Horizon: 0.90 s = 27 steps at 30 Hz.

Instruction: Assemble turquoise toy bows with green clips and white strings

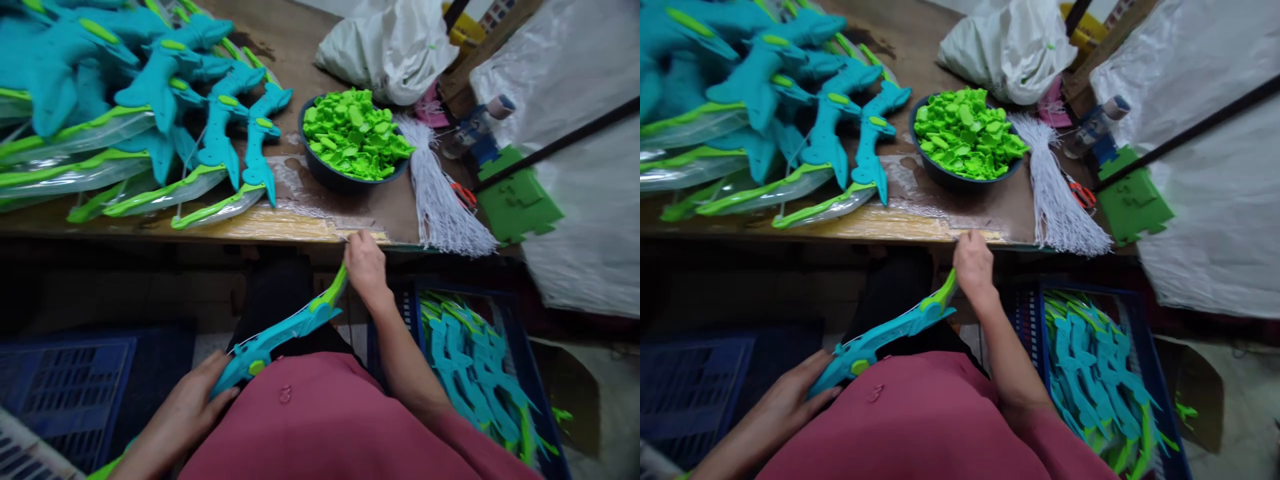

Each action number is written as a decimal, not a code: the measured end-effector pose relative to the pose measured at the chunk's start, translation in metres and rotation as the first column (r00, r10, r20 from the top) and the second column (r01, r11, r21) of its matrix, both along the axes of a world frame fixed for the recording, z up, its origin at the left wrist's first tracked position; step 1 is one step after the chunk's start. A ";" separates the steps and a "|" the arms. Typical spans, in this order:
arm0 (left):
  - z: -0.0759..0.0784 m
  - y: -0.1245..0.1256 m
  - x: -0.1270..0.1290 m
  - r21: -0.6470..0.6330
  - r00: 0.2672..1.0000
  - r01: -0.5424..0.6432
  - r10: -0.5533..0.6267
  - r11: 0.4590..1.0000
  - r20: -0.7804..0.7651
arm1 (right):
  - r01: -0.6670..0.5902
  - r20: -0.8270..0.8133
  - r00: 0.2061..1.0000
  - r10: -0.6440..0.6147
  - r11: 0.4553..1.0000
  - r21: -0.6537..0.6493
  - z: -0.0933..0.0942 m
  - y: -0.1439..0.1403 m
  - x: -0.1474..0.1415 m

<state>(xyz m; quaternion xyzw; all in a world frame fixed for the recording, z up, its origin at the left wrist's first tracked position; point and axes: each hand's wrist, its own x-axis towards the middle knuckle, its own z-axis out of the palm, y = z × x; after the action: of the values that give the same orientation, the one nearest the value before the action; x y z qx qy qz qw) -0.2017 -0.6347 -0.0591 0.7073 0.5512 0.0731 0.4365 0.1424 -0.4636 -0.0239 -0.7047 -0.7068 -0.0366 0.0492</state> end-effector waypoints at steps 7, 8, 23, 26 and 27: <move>0.028 0.002 0.018 0.548 0.974 -0.093 0.191 0.831 -0.125 | 0.097 0.017 0.995 -0.097 0.995 0.015 -0.006 -0.028 0.050; 0.031 -0.002 0.012 0.673 0.936 -0.161 0.327 0.722 -0.127 | 0.119 0.006 0.993 -0.119 0.992 0.043 -0.011 -0.030 0.057; 0.022 0.015 -0.074 -0.304 -0.272 -0.951 0.647 -0.065 0.713 | -0.416 0.002 0.872 0.489 0.740 0.528 -0.025 -0.021 0.074; 0.045 0.020 -0.056 -0.347 -0.282 -0.938 0.596 -0.006 0.752 | -0.480 -0.139 0.820 0.556 0.799 0.362 -0.001 -0.030 0.021; 0.053 0.021 -0.048 -0.353 -0.273 -0.935 0.578 0.029 0.769 | -0.501 -0.200 0.791 0.578 0.799 0.332 0.010 -0.035 -0.003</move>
<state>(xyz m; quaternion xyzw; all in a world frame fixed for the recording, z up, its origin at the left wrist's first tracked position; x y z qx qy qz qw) -0.2494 -0.6139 -0.0064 0.0911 0.5778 0.7549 0.2966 0.1391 -0.4983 -0.0142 -0.4557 -0.8532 -0.0094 0.2535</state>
